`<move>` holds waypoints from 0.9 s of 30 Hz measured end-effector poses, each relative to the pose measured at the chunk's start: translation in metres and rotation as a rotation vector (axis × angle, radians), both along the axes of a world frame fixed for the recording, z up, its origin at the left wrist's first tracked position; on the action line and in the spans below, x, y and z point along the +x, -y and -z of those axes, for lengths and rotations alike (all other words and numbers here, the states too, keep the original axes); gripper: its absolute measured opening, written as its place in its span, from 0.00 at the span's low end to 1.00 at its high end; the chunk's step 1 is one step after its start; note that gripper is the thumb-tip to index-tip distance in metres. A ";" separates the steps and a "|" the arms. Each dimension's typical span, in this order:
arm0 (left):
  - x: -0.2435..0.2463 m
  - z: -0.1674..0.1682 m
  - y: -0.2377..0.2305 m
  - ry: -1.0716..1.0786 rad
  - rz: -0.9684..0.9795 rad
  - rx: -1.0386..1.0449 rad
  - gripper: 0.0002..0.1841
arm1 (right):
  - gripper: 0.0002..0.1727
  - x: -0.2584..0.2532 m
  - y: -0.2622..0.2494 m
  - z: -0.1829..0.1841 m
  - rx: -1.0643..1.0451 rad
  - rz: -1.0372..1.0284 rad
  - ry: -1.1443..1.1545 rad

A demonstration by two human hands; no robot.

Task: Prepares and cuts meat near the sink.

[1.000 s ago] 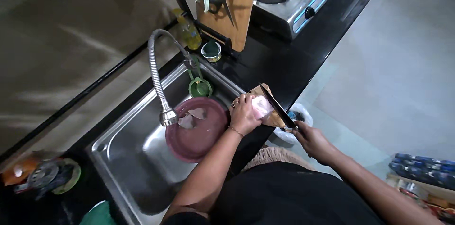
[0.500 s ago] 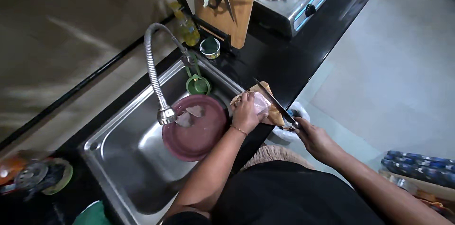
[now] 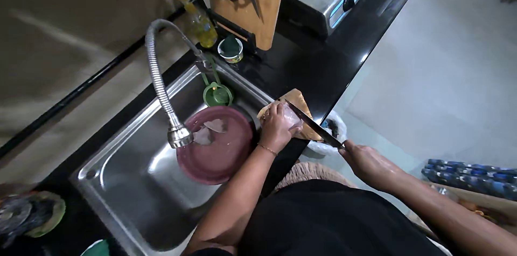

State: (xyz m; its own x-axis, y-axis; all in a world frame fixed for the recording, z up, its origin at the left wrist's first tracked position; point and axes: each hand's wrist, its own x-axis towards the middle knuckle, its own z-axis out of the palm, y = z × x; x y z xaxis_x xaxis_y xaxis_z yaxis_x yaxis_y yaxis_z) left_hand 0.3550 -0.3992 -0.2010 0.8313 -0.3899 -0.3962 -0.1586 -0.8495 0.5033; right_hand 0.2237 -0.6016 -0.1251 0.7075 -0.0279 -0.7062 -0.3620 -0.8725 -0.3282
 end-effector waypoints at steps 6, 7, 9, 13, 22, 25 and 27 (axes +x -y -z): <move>-0.001 0.006 -0.001 0.032 0.009 -0.045 0.49 | 0.22 0.031 -0.008 -0.009 0.046 -0.005 -0.107; -0.001 0.007 -0.001 0.037 0.009 -0.049 0.49 | 0.23 0.037 -0.010 -0.010 0.047 -0.007 -0.109; -0.001 0.007 -0.002 0.054 0.008 -0.066 0.49 | 0.23 0.049 -0.017 -0.011 0.041 -0.016 -0.108; -0.001 0.006 -0.001 0.065 0.016 -0.059 0.50 | 0.24 0.074 -0.033 -0.002 0.032 -0.045 -0.070; -0.002 0.006 -0.001 0.055 -0.038 -0.078 0.47 | 0.24 0.040 -0.014 -0.008 0.037 0.011 -0.117; -0.003 0.010 -0.002 0.057 -0.025 -0.105 0.48 | 0.23 0.028 -0.007 -0.016 0.052 0.037 -0.183; -0.003 0.011 0.000 0.057 -0.012 -0.106 0.48 | 0.23 0.035 -0.010 -0.015 0.057 0.035 -0.182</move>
